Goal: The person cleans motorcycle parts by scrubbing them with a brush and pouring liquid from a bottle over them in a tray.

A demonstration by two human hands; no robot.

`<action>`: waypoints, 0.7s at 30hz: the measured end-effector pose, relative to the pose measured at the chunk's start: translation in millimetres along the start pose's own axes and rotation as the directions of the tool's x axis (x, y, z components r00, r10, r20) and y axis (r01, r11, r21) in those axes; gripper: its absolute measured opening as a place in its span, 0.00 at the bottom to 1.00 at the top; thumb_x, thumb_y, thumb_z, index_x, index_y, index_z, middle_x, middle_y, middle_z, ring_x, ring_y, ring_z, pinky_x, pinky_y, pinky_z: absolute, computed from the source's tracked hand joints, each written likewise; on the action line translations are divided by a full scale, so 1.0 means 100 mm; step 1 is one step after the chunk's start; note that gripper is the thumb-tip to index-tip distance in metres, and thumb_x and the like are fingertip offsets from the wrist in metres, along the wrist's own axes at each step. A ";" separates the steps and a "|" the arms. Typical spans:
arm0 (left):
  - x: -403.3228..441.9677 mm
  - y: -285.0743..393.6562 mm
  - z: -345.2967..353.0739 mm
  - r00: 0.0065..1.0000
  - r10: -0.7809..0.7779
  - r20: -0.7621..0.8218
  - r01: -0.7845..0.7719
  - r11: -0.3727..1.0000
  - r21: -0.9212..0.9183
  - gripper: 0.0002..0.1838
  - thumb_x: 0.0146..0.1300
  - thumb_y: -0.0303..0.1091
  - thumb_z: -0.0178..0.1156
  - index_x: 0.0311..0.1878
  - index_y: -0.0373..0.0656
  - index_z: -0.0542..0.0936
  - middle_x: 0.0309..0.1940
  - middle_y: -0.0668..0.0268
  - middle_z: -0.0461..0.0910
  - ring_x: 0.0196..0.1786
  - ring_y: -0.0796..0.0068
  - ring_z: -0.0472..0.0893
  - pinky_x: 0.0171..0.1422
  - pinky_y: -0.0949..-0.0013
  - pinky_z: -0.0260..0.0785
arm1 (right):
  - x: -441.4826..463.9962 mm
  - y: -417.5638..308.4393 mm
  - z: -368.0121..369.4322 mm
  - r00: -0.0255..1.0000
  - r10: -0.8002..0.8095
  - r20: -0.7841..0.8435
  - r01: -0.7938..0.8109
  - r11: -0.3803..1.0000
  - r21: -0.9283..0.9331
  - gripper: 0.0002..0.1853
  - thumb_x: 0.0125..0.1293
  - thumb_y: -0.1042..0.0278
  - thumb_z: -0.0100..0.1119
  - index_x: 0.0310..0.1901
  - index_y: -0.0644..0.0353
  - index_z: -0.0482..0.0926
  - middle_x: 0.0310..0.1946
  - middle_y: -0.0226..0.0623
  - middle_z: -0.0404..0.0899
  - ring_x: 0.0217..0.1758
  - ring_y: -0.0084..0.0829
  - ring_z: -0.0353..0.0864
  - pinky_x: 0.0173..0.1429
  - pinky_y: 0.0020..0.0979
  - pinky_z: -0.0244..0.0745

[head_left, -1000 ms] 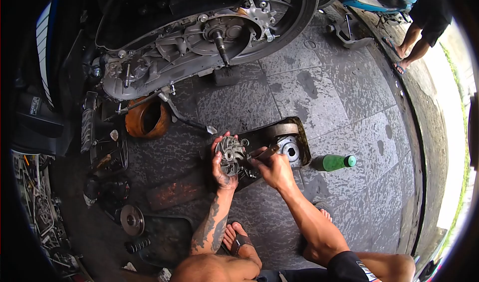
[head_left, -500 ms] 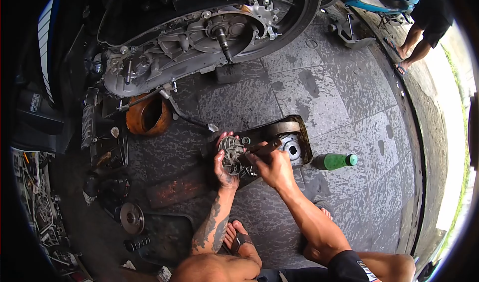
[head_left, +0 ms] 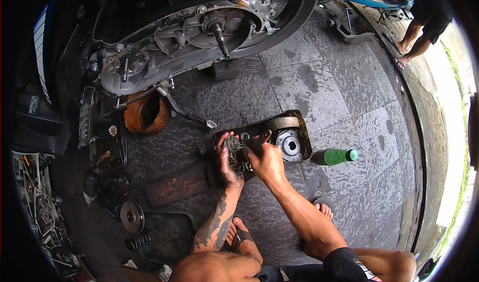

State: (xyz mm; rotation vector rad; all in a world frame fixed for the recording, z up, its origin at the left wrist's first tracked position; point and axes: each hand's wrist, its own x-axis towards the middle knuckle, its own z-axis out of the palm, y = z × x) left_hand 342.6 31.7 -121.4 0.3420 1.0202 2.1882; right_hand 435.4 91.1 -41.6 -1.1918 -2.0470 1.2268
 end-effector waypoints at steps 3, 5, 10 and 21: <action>-0.09 0.05 -0.07 0.999 0.040 -0.012 -0.038 0.991 0.126 0.27 0.70 0.43 0.46 0.67 0.38 0.66 0.65 0.55 0.69 0.67 0.60 0.69 0.73 0.58 0.58 | -0.09 -0.09 -0.02 0.999 0.036 0.001 -0.036 0.999 0.012 0.13 0.58 0.68 0.66 0.42 0.67 0.82 0.32 0.53 0.84 0.38 0.49 0.86 0.42 0.39 0.80; -0.07 0.04 -0.01 0.996 0.090 0.008 -0.089 0.971 0.224 0.27 0.69 0.43 0.46 0.67 0.37 0.66 0.65 0.55 0.69 0.67 0.60 0.69 0.73 0.58 0.58 | -0.04 0.00 0.03 1.000 -0.005 0.016 0.005 0.999 -0.033 0.12 0.58 0.69 0.66 0.42 0.67 0.82 0.32 0.53 0.84 0.37 0.49 0.86 0.42 0.40 0.80; 0.01 0.11 0.03 0.992 0.123 0.007 -0.120 0.944 0.309 0.26 0.69 0.42 0.46 0.67 0.39 0.67 0.65 0.57 0.70 0.67 0.62 0.69 0.70 0.60 0.61 | 0.02 0.30 0.11 0.989 -0.127 -0.081 0.120 0.989 -0.088 0.10 0.57 0.74 0.63 0.41 0.63 0.78 0.34 0.53 0.81 0.38 0.56 0.83 0.39 0.48 0.78; 0.04 0.02 0.03 0.993 -0.024 -0.115 0.029 0.999 0.043 0.25 0.69 0.43 0.47 0.66 0.43 0.69 0.62 0.58 0.72 0.64 0.62 0.71 0.70 0.59 0.64 | -0.13 0.09 -0.03 0.980 -0.164 0.110 0.164 0.986 0.004 0.14 0.53 0.76 0.66 0.43 0.65 0.81 0.35 0.55 0.82 0.39 0.55 0.83 0.42 0.46 0.79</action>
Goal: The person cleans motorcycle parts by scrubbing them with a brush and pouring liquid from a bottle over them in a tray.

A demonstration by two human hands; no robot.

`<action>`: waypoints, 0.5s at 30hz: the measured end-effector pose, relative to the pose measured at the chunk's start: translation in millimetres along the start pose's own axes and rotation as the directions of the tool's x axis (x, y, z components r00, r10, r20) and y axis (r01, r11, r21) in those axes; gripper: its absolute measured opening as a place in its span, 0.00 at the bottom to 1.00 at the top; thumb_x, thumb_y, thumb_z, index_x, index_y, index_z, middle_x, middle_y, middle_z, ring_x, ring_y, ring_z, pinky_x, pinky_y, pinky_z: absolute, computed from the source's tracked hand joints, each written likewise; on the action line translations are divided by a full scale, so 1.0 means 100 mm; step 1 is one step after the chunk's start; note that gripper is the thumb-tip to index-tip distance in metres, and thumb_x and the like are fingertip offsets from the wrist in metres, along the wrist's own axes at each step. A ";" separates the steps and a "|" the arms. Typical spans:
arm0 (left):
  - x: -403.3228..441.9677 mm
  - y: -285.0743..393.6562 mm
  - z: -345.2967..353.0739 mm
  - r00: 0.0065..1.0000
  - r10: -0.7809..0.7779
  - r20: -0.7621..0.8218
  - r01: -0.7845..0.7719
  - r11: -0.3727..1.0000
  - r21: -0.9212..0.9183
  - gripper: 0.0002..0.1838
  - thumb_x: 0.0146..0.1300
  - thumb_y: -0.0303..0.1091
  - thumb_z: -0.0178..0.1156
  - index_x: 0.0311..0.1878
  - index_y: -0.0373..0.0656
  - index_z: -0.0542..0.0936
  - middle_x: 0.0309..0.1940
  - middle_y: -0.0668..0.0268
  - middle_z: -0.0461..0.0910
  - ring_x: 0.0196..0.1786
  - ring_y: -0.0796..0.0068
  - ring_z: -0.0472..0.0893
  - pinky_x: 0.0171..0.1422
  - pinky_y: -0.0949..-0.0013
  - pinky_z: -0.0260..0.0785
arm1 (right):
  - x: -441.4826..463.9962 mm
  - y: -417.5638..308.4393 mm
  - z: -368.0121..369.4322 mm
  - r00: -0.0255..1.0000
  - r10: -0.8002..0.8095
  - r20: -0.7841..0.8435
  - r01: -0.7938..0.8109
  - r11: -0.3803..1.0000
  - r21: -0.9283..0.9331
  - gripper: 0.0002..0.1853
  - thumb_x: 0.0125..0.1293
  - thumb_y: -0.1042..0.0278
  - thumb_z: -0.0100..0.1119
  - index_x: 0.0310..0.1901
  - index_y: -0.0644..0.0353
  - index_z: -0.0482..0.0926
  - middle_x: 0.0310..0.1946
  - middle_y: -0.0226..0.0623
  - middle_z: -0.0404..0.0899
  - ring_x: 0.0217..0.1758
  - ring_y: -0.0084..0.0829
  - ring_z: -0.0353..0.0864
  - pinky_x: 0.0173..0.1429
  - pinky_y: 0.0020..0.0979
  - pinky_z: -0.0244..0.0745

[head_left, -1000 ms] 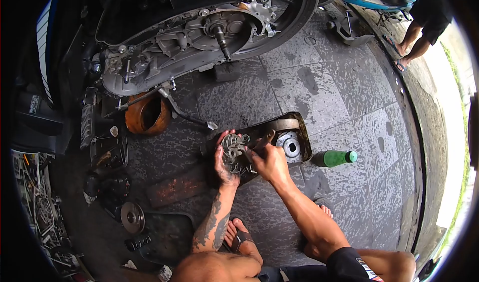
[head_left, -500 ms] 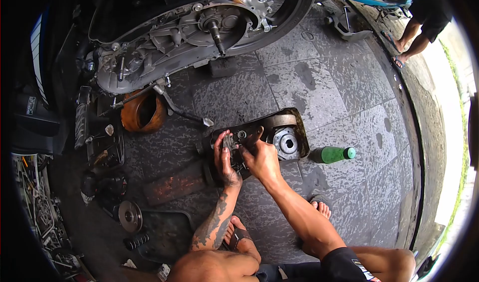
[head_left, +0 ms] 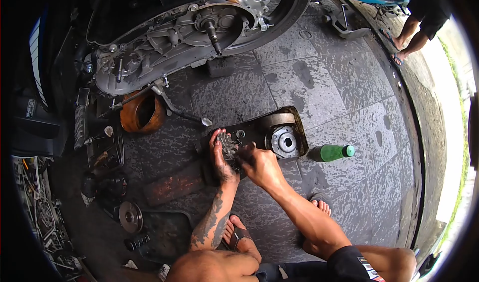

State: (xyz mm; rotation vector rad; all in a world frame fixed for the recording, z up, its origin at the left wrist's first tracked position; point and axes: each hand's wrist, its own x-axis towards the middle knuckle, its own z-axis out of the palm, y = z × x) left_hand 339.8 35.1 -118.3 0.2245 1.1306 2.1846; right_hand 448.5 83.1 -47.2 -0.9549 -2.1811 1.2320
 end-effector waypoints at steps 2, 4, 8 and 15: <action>0.04 -0.05 -0.02 1.000 0.000 0.000 0.000 0.999 0.033 0.23 0.70 0.43 0.47 0.64 0.42 0.70 0.62 0.60 0.72 0.63 0.64 0.72 0.68 0.61 0.64 | 0.07 0.09 0.10 0.998 -0.033 -0.062 0.033 0.999 0.009 0.13 0.55 0.77 0.66 0.44 0.64 0.81 0.35 0.54 0.83 0.40 0.52 0.84 0.42 0.41 0.80; 0.03 -0.05 -0.02 0.999 -0.043 -0.018 0.043 0.999 0.015 0.22 0.71 0.42 0.46 0.63 0.41 0.71 0.61 0.60 0.73 0.62 0.64 0.72 0.70 0.60 0.63 | 0.15 0.09 0.13 0.982 0.002 -0.188 0.034 0.981 0.192 0.12 0.57 0.78 0.64 0.45 0.63 0.81 0.37 0.52 0.83 0.40 0.50 0.85 0.42 0.38 0.81; 0.01 -0.04 -0.03 0.998 -0.056 -0.043 0.056 0.998 0.002 0.23 0.70 0.44 0.50 0.63 0.43 0.71 0.58 0.60 0.74 0.59 0.64 0.74 0.69 0.59 0.65 | -0.15 0.11 0.10 0.994 -0.043 -0.103 0.065 0.972 0.226 0.12 0.58 0.80 0.63 0.45 0.63 0.81 0.37 0.49 0.84 0.41 0.49 0.86 0.41 0.38 0.81; 0.02 -0.11 -0.06 0.997 -0.060 -0.051 0.062 0.997 0.039 0.20 0.71 0.41 0.49 0.61 0.43 0.73 0.57 0.61 0.75 0.61 0.69 0.73 0.69 0.64 0.64 | 0.00 0.02 -0.02 0.995 -0.033 -0.098 0.050 0.983 0.177 0.12 0.55 0.79 0.63 0.43 0.63 0.81 0.34 0.51 0.83 0.39 0.52 0.84 0.41 0.42 0.80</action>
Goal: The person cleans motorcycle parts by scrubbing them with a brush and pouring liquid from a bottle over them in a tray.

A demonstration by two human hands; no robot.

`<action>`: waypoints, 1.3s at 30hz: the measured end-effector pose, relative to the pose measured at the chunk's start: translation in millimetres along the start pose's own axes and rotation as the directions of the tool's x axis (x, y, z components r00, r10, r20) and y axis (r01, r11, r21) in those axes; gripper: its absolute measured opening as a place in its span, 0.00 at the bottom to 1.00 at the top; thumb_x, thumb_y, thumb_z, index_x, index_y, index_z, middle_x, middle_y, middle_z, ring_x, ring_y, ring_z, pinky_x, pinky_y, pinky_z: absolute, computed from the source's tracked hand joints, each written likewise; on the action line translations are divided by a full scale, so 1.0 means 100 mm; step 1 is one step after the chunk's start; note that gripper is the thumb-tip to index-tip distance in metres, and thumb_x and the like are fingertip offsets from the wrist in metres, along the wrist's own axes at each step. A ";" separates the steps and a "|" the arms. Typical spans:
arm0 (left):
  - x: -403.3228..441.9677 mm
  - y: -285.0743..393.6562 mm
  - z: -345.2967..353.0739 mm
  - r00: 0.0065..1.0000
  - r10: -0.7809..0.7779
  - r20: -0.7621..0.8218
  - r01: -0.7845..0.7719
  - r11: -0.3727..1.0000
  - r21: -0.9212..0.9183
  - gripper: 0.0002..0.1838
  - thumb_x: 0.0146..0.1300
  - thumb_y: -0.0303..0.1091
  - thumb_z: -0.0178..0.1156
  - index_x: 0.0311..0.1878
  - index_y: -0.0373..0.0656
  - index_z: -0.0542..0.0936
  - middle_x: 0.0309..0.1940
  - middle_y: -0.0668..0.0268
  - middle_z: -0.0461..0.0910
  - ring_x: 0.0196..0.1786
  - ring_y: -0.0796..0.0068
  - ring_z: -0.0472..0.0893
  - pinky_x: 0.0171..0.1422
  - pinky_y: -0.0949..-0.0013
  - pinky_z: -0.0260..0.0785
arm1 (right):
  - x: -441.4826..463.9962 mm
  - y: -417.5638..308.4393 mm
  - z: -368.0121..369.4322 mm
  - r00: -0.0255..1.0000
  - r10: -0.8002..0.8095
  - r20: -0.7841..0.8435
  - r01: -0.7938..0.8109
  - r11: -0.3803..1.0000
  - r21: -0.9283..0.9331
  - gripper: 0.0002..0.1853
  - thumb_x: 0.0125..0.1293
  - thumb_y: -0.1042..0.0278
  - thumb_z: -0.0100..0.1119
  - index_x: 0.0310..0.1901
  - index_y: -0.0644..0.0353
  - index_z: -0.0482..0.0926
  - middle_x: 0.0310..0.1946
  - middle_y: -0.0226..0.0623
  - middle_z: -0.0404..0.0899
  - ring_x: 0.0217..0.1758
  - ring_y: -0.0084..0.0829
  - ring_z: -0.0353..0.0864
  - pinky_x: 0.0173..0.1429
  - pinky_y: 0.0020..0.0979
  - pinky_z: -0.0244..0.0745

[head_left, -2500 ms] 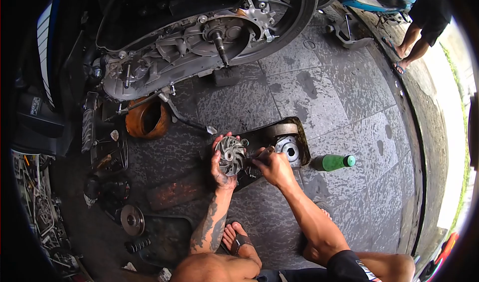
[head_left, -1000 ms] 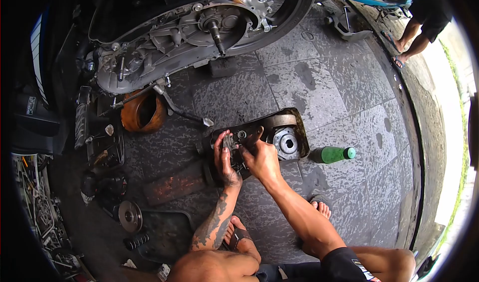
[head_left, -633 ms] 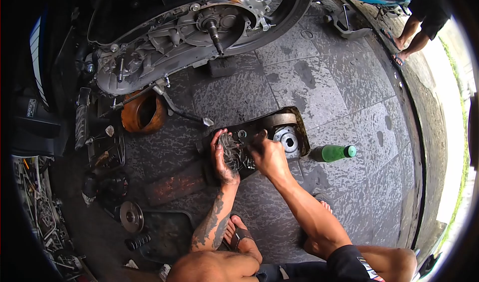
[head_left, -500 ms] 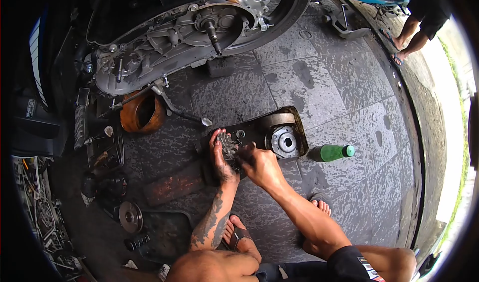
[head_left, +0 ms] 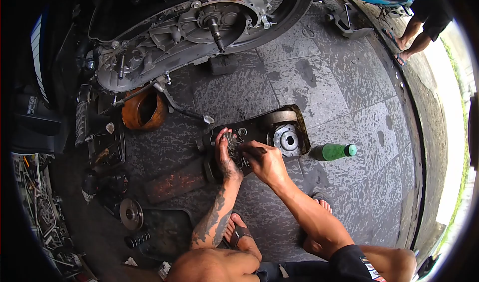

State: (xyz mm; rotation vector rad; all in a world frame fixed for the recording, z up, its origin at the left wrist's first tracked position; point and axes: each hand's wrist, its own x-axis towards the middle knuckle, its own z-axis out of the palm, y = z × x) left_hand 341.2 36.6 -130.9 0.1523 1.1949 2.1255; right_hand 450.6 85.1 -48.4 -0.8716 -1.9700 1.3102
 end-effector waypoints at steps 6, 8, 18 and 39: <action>0.00 0.16 0.05 0.989 -0.145 -0.029 0.142 0.987 -0.077 0.21 0.70 0.42 0.51 0.61 0.43 0.73 0.57 0.61 0.75 0.58 0.66 0.75 0.67 0.62 0.66 | -0.06 0.20 -0.05 0.994 0.022 0.111 -0.003 0.986 -0.168 0.10 0.59 0.79 0.62 0.43 0.63 0.82 0.35 0.49 0.84 0.39 0.47 0.86 0.42 0.37 0.80; 0.02 0.17 0.09 0.994 -0.106 0.009 0.107 0.992 -0.073 0.22 0.69 0.44 0.52 0.61 0.43 0.74 0.55 0.59 0.77 0.57 0.64 0.76 0.68 0.60 0.68 | -0.09 0.23 -0.07 0.998 -0.029 0.058 0.031 0.999 -0.034 0.11 0.57 0.78 0.63 0.43 0.62 0.81 0.33 0.50 0.83 0.38 0.50 0.85 0.41 0.40 0.80; 0.11 0.17 -0.06 0.921 -0.382 -0.082 0.361 0.913 -0.191 0.20 0.70 0.47 0.53 0.54 0.41 0.76 0.46 0.58 0.80 0.48 0.61 0.81 0.55 0.56 0.76 | 0.03 0.20 -0.15 0.985 -0.016 0.170 0.027 0.998 -0.063 0.09 0.60 0.78 0.63 0.43 0.62 0.82 0.36 0.47 0.85 0.40 0.43 0.87 0.42 0.35 0.80; 0.04 0.56 -0.16 0.785 -0.602 0.146 0.619 0.757 -0.210 0.28 0.65 0.55 0.51 0.62 0.48 0.72 0.54 0.52 0.78 0.53 0.50 0.81 0.50 0.33 0.74 | 0.17 0.07 -0.28 0.980 0.185 0.074 -0.170 0.970 -0.173 0.10 0.61 0.71 0.64 0.44 0.62 0.83 0.38 0.45 0.86 0.42 0.42 0.87 0.45 0.38 0.80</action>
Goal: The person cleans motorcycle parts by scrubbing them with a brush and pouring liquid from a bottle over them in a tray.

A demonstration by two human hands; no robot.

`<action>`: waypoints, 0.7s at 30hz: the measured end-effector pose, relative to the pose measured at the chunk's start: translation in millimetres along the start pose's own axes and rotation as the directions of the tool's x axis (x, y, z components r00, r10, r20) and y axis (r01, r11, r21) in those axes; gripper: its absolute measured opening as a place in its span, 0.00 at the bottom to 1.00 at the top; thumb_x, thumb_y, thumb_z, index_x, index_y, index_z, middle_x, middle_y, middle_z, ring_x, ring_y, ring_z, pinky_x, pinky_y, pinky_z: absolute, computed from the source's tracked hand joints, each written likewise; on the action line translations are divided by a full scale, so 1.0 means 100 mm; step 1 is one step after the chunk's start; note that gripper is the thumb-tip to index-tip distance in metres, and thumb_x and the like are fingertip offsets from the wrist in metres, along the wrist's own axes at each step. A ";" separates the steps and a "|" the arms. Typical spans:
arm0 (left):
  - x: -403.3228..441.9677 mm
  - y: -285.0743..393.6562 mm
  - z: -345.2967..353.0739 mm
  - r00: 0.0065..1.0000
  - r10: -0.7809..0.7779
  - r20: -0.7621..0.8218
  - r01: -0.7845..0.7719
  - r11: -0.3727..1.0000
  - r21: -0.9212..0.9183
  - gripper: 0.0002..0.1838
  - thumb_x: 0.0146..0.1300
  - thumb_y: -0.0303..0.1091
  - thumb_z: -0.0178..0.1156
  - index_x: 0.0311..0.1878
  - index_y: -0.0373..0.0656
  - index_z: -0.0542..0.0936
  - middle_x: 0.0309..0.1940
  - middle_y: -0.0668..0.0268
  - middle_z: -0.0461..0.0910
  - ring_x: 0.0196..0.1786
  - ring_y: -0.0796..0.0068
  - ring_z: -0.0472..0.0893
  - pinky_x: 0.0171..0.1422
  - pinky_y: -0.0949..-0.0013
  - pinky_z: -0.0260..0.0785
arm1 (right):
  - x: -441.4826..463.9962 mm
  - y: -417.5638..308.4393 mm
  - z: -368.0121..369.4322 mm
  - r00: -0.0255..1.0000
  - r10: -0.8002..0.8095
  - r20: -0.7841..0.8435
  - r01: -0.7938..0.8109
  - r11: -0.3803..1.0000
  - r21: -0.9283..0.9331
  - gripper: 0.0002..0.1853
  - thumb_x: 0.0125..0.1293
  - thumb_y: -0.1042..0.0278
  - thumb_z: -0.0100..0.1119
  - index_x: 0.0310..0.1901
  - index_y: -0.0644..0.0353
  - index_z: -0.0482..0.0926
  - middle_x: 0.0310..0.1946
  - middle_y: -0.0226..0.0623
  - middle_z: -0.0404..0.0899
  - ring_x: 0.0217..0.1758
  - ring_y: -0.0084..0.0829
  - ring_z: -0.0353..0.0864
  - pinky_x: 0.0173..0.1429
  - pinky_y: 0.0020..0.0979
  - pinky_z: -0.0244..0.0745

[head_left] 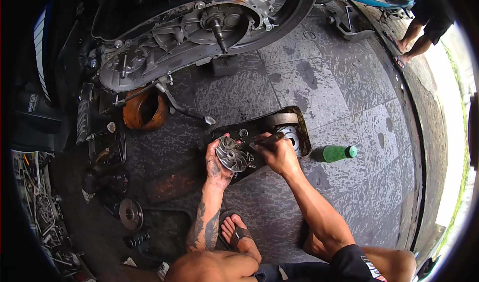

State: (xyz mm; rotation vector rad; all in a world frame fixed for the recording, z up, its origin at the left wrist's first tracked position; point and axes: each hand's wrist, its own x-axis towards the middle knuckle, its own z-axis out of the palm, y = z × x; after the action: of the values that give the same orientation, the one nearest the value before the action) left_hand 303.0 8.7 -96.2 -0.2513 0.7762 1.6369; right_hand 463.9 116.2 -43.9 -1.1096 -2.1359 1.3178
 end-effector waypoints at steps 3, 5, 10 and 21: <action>-0.05 -0.06 0.19 1.000 -0.029 0.009 0.027 0.985 0.171 0.40 0.63 0.73 0.48 0.65 0.50 0.65 0.55 0.56 0.77 0.52 0.50 0.81 0.49 0.32 0.74 | 0.02 -0.06 0.05 0.920 -0.392 0.011 0.384 0.906 0.177 0.12 0.58 0.76 0.65 0.45 0.62 0.82 0.34 0.47 0.85 0.37 0.45 0.87 0.41 0.36 0.80; -0.03 -0.05 0.14 0.994 -0.108 -0.017 0.110 0.985 0.130 0.40 0.63 0.73 0.47 0.65 0.51 0.65 0.56 0.56 0.76 0.52 0.49 0.80 0.50 0.31 0.74 | 0.05 0.08 0.01 0.957 -0.229 0.178 0.228 0.973 0.028 0.13 0.57 0.76 0.65 0.45 0.61 0.82 0.34 0.45 0.85 0.38 0.44 0.87 0.42 0.35 0.81; 0.05 -0.04 -0.04 0.977 -0.212 0.007 0.210 0.974 0.087 0.40 0.61 0.75 0.46 0.63 0.52 0.68 0.55 0.51 0.77 0.51 0.45 0.81 0.51 0.28 0.71 | 0.01 0.12 -0.07 0.965 -0.252 0.070 0.237 0.955 0.181 0.10 0.58 0.75 0.66 0.42 0.60 0.82 0.35 0.45 0.86 0.40 0.43 0.87 0.42 0.36 0.81; 0.06 -0.01 -0.16 0.929 -0.348 0.124 0.352 0.936 -0.014 0.41 0.63 0.74 0.42 0.57 0.44 0.76 0.53 0.48 0.79 0.52 0.40 0.80 0.49 0.31 0.74 | 0.23 0.12 -0.18 0.886 -0.359 0.294 0.360 0.931 0.051 0.11 0.57 0.77 0.65 0.43 0.61 0.84 0.36 0.45 0.86 0.39 0.44 0.86 0.44 0.34 0.80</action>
State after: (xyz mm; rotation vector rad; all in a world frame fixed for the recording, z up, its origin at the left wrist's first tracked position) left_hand 298.7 3.9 -112.4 -0.2964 0.5724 1.3147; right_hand 467.7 147.4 -47.3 -0.4940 -2.4119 1.3644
